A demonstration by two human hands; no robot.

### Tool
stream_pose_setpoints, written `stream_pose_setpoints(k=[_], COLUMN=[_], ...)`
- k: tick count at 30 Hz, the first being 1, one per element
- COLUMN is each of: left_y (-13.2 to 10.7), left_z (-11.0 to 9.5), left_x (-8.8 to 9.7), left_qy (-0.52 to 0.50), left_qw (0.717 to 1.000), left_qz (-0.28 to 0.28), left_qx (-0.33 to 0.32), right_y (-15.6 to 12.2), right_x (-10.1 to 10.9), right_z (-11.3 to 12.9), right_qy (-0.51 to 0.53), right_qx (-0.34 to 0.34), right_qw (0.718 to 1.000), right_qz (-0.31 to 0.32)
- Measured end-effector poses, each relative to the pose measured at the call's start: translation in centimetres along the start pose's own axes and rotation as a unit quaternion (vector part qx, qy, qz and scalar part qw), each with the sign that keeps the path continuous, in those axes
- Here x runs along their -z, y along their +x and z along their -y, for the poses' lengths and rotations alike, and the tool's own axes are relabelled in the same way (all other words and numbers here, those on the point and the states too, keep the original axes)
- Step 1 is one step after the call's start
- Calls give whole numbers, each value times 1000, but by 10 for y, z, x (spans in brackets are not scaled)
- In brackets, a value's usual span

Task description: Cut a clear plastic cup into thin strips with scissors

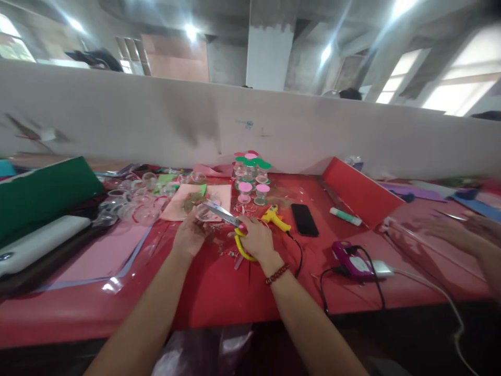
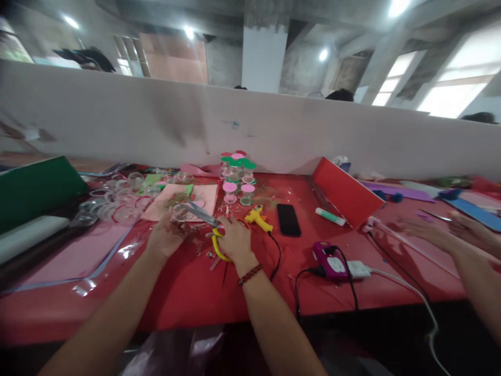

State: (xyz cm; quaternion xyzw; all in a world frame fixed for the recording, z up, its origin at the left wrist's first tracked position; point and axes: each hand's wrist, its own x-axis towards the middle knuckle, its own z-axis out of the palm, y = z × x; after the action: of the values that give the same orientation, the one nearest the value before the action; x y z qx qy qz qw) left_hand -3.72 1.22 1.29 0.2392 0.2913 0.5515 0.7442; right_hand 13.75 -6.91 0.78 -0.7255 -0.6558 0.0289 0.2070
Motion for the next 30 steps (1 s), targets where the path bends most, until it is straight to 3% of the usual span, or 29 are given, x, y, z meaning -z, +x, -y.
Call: stream_pose_setpoints(k=[8,13,17,30], left_y=[5,1,0,7], left_z=[0,-1,-1,0], left_x=[5,1,-2,0], left_qy=[7,8,6,-27], left_qw=[1000,1000,1000,999], left_qz=[-11,12,-5,-38], left_qx=[1,3,6,-16], right_y=[1,3,4,5], right_x=[1,-1,-1,-10], right_z=[0,0,2,-3], right_qy=[-13,-7,6,8], right_qx=[4,-26,-50,-4], right_qw=[1000,1000,999,1000], right_qz=[6,6,-16,-29])
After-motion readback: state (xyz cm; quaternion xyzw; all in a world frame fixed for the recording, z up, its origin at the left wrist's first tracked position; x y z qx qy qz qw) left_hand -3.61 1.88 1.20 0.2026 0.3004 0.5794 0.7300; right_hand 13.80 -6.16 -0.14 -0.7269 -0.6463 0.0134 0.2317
